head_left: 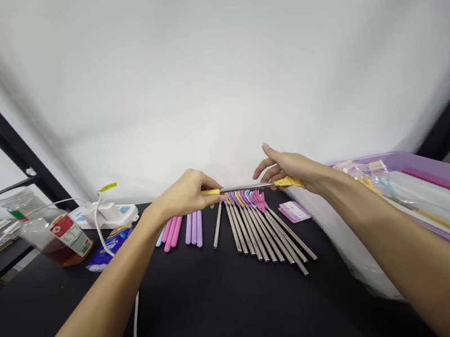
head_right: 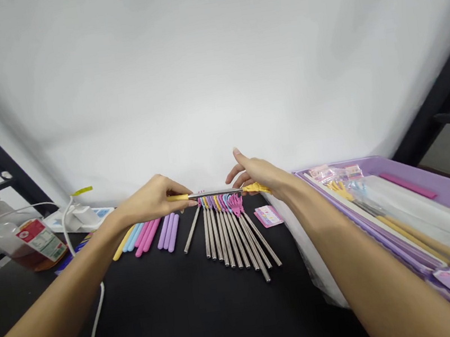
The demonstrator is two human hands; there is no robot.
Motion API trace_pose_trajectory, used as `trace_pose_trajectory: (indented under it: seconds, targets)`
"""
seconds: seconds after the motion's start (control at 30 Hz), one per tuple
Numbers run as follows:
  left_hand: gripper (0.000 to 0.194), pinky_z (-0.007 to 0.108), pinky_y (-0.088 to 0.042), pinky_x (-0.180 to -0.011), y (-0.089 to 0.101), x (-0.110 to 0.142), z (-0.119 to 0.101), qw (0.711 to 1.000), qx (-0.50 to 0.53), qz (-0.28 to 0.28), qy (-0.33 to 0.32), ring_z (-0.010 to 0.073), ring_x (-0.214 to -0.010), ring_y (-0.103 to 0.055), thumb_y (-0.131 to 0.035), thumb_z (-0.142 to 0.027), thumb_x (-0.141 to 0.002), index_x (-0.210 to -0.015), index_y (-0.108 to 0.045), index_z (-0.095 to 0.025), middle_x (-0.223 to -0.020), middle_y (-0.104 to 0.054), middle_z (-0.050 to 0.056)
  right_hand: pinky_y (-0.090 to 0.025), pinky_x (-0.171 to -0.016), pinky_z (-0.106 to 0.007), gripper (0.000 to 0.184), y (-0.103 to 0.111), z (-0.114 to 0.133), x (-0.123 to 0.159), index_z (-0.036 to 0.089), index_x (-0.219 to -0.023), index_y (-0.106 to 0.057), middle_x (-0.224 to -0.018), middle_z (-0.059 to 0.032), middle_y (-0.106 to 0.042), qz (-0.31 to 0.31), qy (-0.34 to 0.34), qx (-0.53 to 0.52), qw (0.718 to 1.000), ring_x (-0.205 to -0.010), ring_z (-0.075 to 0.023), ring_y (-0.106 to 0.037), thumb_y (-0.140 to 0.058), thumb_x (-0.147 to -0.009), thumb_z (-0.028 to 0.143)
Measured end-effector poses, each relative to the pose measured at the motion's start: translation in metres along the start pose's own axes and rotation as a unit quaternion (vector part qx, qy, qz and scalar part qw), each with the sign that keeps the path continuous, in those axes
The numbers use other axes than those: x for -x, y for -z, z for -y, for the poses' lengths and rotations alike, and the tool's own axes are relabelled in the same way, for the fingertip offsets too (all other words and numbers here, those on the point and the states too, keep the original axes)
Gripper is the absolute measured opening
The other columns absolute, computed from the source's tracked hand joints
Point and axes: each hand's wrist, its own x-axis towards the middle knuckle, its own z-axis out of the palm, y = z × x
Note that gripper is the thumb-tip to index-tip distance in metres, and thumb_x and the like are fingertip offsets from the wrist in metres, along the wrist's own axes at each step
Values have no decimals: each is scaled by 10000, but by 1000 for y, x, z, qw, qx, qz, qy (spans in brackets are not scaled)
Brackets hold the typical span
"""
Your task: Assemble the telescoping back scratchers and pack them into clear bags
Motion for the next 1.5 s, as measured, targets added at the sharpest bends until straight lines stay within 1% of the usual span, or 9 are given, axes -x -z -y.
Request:
trace_pose_trajectory:
  seconds: [0.37, 0.6, 0.73, 0.87, 0.93, 1.07, 1.2, 1.3, 1.5]
  targets:
    - [335, 244, -229, -486, -3, -3, -1, 1000, 14, 24, -8, 69, -493, -335, -591, -377, -876, -680, -673, -119, -539, -490, -18, -363, -434, -248, 768, -14, 5, 3, 161, -718, -731, -659, -91, -672, 17, 16, -15, 1000, -528, -140, -550, -404, -771, 854]
    - [405, 229, -240, -484, -9, -6, -5, 998, 58, 32, -22, 66, -501, -313, -575, -442, -889, -636, -608, -129, -535, -439, -33, -391, -486, -280, 822, -20, 10, 6, 162, -680, -728, -643, -101, -680, 19, 47, 6, 999, -540, -155, -559, -341, -762, 882]
    - [400, 224, -256, -462, -7, -5, -7, 996, 66, 49, -12, 64, -473, -330, -575, -432, -889, -635, -620, -126, -525, -481, -25, -396, -514, -288, 843, -29, 6, 5, 156, -644, -717, -599, -104, -668, 20, 66, 37, 997, -538, -163, -568, -297, -787, 874]
    - [399, 231, -257, -449, 0, -2, -9, 997, 38, 69, 2, 68, -452, -341, -585, -431, -883, -625, -621, -128, -505, -497, -24, -357, -464, -272, 824, -41, -3, 2, 141, -662, -697, -488, -69, -593, 47, 64, 61, 995, -428, -133, -494, -284, -831, 835]
    - [398, 229, -259, -455, 3, -1, -11, 998, 17, 65, -1, 68, -461, -344, -584, -423, -885, -613, -596, -132, -509, -498, -26, -329, -435, -263, 758, -43, -4, 2, 140, -684, -690, -428, -24, -520, 34, 73, 97, 992, -378, -116, -442, -359, -839, 803]
    - [372, 225, -253, -481, 4, 2, -13, 999, -16, 28, -11, 68, -502, -318, -599, -399, -882, -623, -590, -133, -528, -463, -41, -299, -454, -262, 563, -40, 3, 6, 146, -694, -699, -413, 4, -484, -31, 124, 227, 966, -385, -111, -445, -502, -872, 642]
    - [319, 223, -269, -494, 5, 3, -7, 999, -23, 22, 13, 78, -519, -349, -605, -450, -882, -884, -708, -148, -584, -516, -39, -324, -538, -284, 433, -30, 11, 13, 170, -652, -692, -490, -21, -562, -86, 160, 315, 931, -468, -130, -493, -529, -879, 499]
    - [373, 224, -268, -485, 9, 5, -1, 999, -23, 32, 35, 79, -515, -365, -567, -492, -902, -833, -690, -146, -596, -539, -28, -337, -587, -298, 393, -20, 13, 14, 186, -634, -690, -586, -47, -633, -124, 154, 345, 918, -548, -155, -535, -537, -867, 462]
    - [442, 213, -291, -489, 11, 5, 1, 998, 24, 34, 52, 77, -517, -389, -513, -538, -925, -821, -669, -139, -610, -537, -26, -363, -615, -293, 372, -3, 22, 16, 180, -705, -714, -570, -37, -623, -100, 144, 334, 926, -545, -158, -542, -539, -872, 463]
